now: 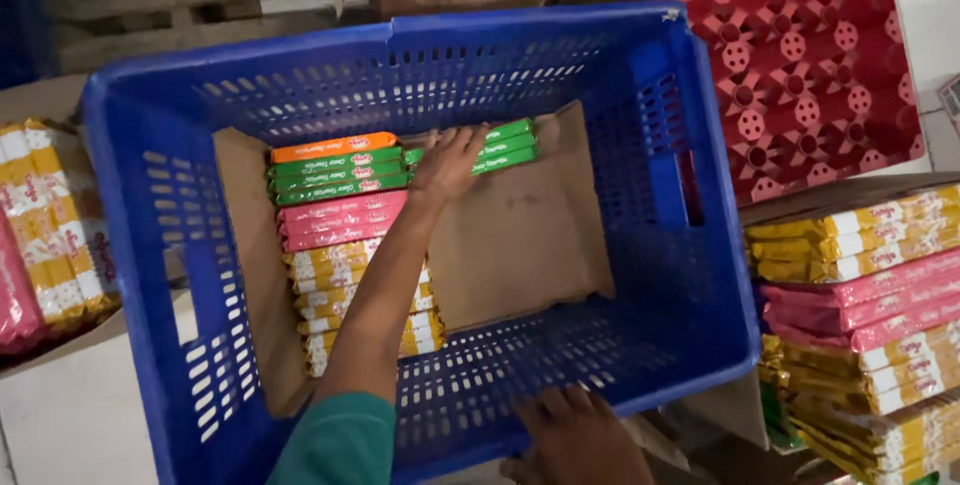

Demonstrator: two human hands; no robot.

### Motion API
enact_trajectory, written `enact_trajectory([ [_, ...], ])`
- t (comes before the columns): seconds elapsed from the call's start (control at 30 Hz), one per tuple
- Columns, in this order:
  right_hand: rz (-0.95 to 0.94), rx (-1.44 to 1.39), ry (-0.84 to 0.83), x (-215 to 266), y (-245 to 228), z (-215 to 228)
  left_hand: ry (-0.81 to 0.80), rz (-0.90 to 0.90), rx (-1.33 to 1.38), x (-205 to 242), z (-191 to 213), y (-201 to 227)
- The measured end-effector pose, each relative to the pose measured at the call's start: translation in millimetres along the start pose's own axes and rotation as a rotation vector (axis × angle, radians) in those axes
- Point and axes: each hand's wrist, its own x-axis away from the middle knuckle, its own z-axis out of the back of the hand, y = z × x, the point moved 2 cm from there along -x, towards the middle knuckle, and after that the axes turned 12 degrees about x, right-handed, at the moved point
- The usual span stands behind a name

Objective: The person picks up various colorful snack packets from a cardboard box and places them into a blue plastic basket. The person arranges the packets in neat rows inside the basket, handling them by hand.

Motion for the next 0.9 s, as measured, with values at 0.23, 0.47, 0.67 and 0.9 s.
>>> enact_trajectory([
  [0.23,0.013,-0.007,-0.117,-3.7,3.3,-24.6,0.260,-0.200,-0.214,-14.9,-8.1,3.7],
  [0.47,0.010,0.016,-0.218,-2.4,5.9,-42.3,0.070,-0.178,-0.109,-5.4,-38.1,-29.7],
  [0.67,0.049,0.062,-0.124,1.2,6.8,-50.5,0.141,-0.065,-0.125,13.8,-34.7,-28.9],
  [0.9,-0.047,0.083,-0.121,-2.6,-4.0,-41.4,0.219,-0.117,-0.181,15.8,-13.4,-13.5],
])
